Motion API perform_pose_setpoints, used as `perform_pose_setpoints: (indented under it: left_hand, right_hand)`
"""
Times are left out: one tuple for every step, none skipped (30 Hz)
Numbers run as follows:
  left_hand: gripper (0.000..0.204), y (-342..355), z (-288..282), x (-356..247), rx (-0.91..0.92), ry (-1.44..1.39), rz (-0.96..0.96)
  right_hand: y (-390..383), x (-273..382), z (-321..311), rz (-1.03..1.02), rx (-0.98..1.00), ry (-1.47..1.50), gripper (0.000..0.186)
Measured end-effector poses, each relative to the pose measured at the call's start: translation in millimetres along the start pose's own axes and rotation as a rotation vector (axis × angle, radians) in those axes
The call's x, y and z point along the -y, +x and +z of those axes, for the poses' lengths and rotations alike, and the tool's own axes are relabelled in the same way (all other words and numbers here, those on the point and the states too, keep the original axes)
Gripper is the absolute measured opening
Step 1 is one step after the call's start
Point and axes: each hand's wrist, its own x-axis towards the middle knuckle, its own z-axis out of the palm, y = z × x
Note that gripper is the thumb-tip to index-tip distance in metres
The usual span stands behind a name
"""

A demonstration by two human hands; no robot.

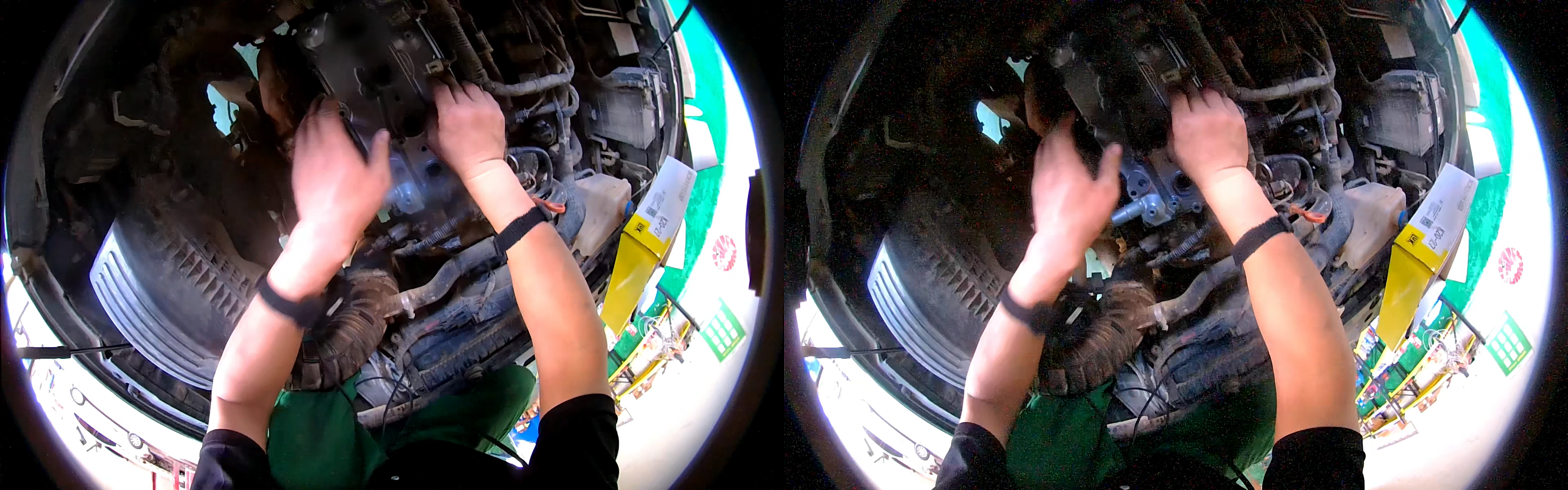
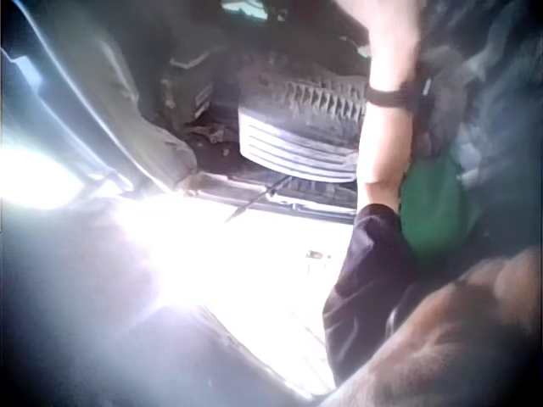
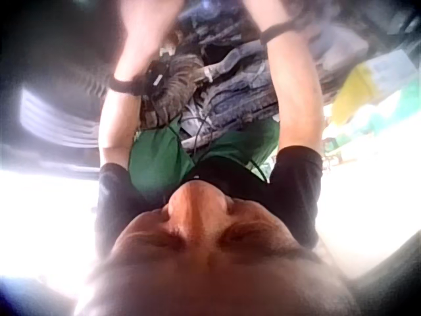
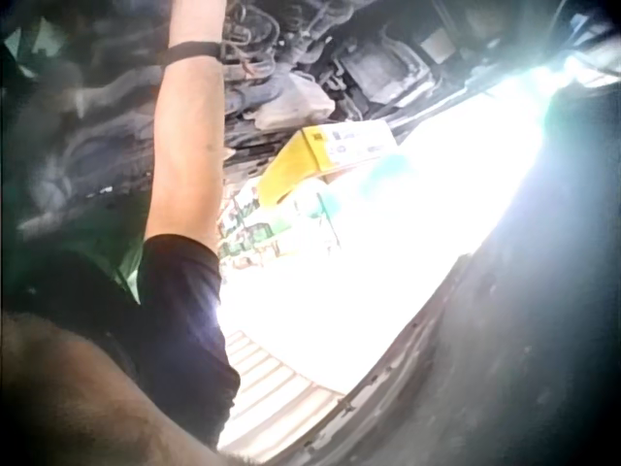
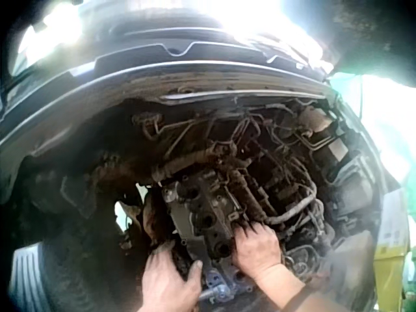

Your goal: The person installs a valve cover onto a car engine, positioning it by hand, then takes bolts from a box and inserts them into the cover, and tightens the bolts using a socket wrench.

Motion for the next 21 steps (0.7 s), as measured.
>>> perform_pose_setpoints:
  left_hand:
    - [0.070, 6, 14, 1, 0.002, 0.124, 0.097]
    - [0.072, 14, 26, 2, 0.002, 0.102, 0.177]
    - [0.074, 20, 40, 0, -0.001, 0.077, 0.258]
    - [0.074, 19, 52, 1, -0.007, 0.081, 0.259]
    - [0.073, 17, 64, 1, -0.043, 0.129, 0.267]
    - [0.072, 16, 71, 1, -0.074, 0.173, 0.277]
    - [0.072, 16, 77, 3, -0.074, 0.175, 0.280]
    - [0.070, 16, 83, 6, -0.097, 0.130, 0.271]
    - [0.067, 14, 85, 6, -0.111, 0.081, 0.260]
    - [0.061, 13, 85, 10, -0.100, 0.071, 0.277]
    - [0.061, 13, 88, 11, -0.092, 0.072, 0.278]
    - [0.058, 16, 89, 11, -0.098, 0.085, 0.286]
    - [0.056, 17, 90, 11, -0.104, 0.098, 0.294]
    - [0.056, 14, 89, 12, -0.099, 0.099, 0.298]
    - [0.053, 13, 90, 11, -0.103, 0.083, 0.303]
    - [0.050, 12, 91, 10, -0.106, 0.066, 0.310]
    - [0.050, 12, 92, 8, -0.104, 0.053, 0.318]
    - [0.048, 14, 93, 9, -0.108, 0.063, 0.312]
    - [0.046, 16, 93, 9, -0.111, 0.069, 0.308]
    - [0.044, 14, 93, 10, -0.114, 0.065, 0.315]
    - [0.044, 16, 90, 12, -0.114, 0.055, 0.318]
  right_hand:
    - [1, 1, -1, -0.007, -0.014, 0.012, 0.030]
    - [1, 2, -2, -0.013, -0.027, 0.020, 0.031]
    - [1, 1, -3, -0.016, -0.034, 0.018, 0.031]
    - [1, 2, -4, 0.003, -0.016, 0.034, 0.032]
    - [2, 4, -4, 0.023, 0.002, 0.050, 0.032]
    - [1, 5, -3, 0.030, -0.007, 0.058, 0.032]
    - [2, 5, -3, 0.032, -0.010, 0.059, 0.032]
    - [3, 5, -4, 0.030, -0.009, 0.063, 0.032]
    - [1, 6, -4, 0.032, 0.001, 0.067, 0.031]
    - [2, 6, -5, 0.037, 0.007, 0.069, 0.031]
    - [4, 6, -5, 0.048, 0.010, 0.062, 0.030]
    - [6, 6, -6, 0.057, 0.012, 0.056, 0.029]
    - [4, 6, -6, 0.062, 0.014, 0.059, 0.029]
    - [1, 7, -6, 0.053, 0.003, 0.062, 0.029]
    - [-1, 5, -7, 0.041, -0.010, 0.055, 0.029]
    - [-2, 3, -7, 0.057, -0.019, 0.090, 0.029]
    - [-4, -2, -7, 0.063, -0.018, 0.077, 0.029]
    - [-1, -3, -11, 0.085, -0.004, 0.147, 0.029]
    - [0, -4, -16, 0.108, 0.010, 0.215, 0.029]
    - [-2, -6, -22, 0.138, -0.025, 0.376, 0.031]
    - [-5, -4, -36, 0.145, -0.167, 0.442, 0.034]
